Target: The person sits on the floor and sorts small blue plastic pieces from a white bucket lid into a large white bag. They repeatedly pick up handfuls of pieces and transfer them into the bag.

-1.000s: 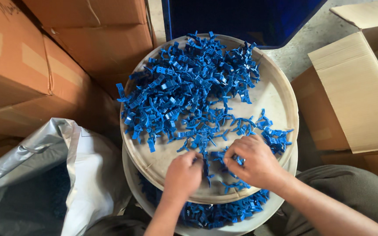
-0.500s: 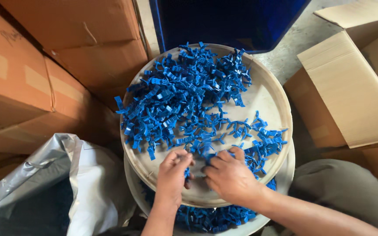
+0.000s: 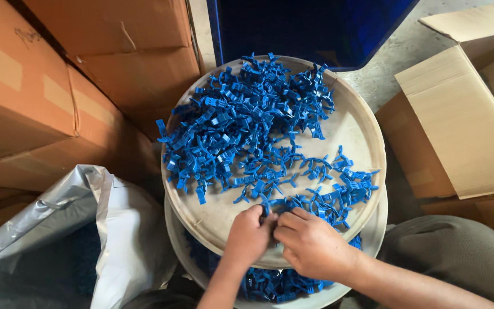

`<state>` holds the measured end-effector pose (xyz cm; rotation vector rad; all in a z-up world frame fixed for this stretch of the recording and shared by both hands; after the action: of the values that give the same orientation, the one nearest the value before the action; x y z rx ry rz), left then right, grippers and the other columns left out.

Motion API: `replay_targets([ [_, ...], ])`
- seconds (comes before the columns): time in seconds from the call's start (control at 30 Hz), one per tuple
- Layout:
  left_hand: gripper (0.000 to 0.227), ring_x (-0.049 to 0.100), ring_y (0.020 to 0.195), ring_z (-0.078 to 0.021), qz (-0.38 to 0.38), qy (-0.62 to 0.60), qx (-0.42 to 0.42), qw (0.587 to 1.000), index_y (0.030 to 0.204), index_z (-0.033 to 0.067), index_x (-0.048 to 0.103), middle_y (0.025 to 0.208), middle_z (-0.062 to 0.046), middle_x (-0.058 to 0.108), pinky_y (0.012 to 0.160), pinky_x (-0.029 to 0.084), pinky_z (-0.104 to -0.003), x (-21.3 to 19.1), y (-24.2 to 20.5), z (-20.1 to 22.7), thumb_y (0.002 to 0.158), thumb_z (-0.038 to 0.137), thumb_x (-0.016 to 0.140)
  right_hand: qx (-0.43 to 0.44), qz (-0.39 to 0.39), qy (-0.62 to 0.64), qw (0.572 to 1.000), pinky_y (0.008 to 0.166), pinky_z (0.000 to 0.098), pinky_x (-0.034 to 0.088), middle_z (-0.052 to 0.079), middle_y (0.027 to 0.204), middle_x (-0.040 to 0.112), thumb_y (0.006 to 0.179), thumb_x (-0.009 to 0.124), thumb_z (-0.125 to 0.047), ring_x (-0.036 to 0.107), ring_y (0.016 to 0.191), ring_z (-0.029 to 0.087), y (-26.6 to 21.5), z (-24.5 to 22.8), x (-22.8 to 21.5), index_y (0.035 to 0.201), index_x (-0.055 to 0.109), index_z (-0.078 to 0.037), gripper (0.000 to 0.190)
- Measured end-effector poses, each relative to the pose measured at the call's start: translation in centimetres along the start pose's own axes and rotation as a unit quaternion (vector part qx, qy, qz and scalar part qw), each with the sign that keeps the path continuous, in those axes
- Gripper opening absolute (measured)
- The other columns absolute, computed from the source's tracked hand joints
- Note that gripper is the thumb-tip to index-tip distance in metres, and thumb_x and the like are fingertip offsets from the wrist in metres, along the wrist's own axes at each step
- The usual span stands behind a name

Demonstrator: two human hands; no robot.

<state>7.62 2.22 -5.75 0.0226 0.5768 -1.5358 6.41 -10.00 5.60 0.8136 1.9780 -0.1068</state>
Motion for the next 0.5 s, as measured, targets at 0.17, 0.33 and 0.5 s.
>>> replay_targets([
  [0.17, 0.012, 0.066, 0.082, -0.0447, 0.033, 0.097, 0.069, 0.992, 0.086, 0.0053, 0.069, 0.081, -0.023, 0.07, 0.072, 0.053, -0.053, 0.3, -1.7, 3.5, 0.083, 0.017, 0.066, 0.044, -0.058, 0.019, 0.997, 0.071, 0.0475, 0.051, 0.012, 0.084, 0.063, 0.068, 0.067, -0.008, 0.061, 0.08, 0.037, 0.0, 1.2, 0.0, 0.075, 0.061, -0.008, 0.009],
  [0.33, 0.01, 0.067, 0.082, -0.0444, -0.007, 0.206, 0.06, 0.977, 0.091, 0.0074, 0.066, 0.079, -0.024, 0.069, 0.074, 0.053, -0.056, 0.2, -2.4, 4.2, 0.084, 0.013, 0.062, 0.11, -0.114, 0.052, 0.986, 0.072, 0.0487, 0.053, 0.011, 0.082, 0.068, 0.073, 0.063, -0.009, 0.066, 0.084, 0.037, -0.2, 1.9, 0.5, 0.077, 0.064, -0.008, 0.005],
  [0.5, 0.013, 0.069, 0.08, -0.0422, 0.007, 0.297, 0.035, 0.954, 0.095, 0.0075, 0.062, 0.078, -0.021, 0.07, 0.074, 0.054, -0.055, -1.5, -2.7, 3.9, 0.084, 0.015, 0.062, 0.197, -0.14, -0.053, 0.969, 0.077, 0.0463, 0.053, 0.008, 0.084, 0.071, 0.078, 0.066, -0.018, 0.068, 0.087, 0.033, 0.0, 4.0, -0.8, 0.085, 0.07, -0.014, 0.01],
])
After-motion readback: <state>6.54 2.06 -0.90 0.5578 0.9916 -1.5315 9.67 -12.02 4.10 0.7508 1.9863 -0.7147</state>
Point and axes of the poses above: each hand's wrist, its own y-axis towards the middle knuckle, its own x-axis out of the palm, z = x × y, the point moved 8 cm from there along y, towards the middle knuckle
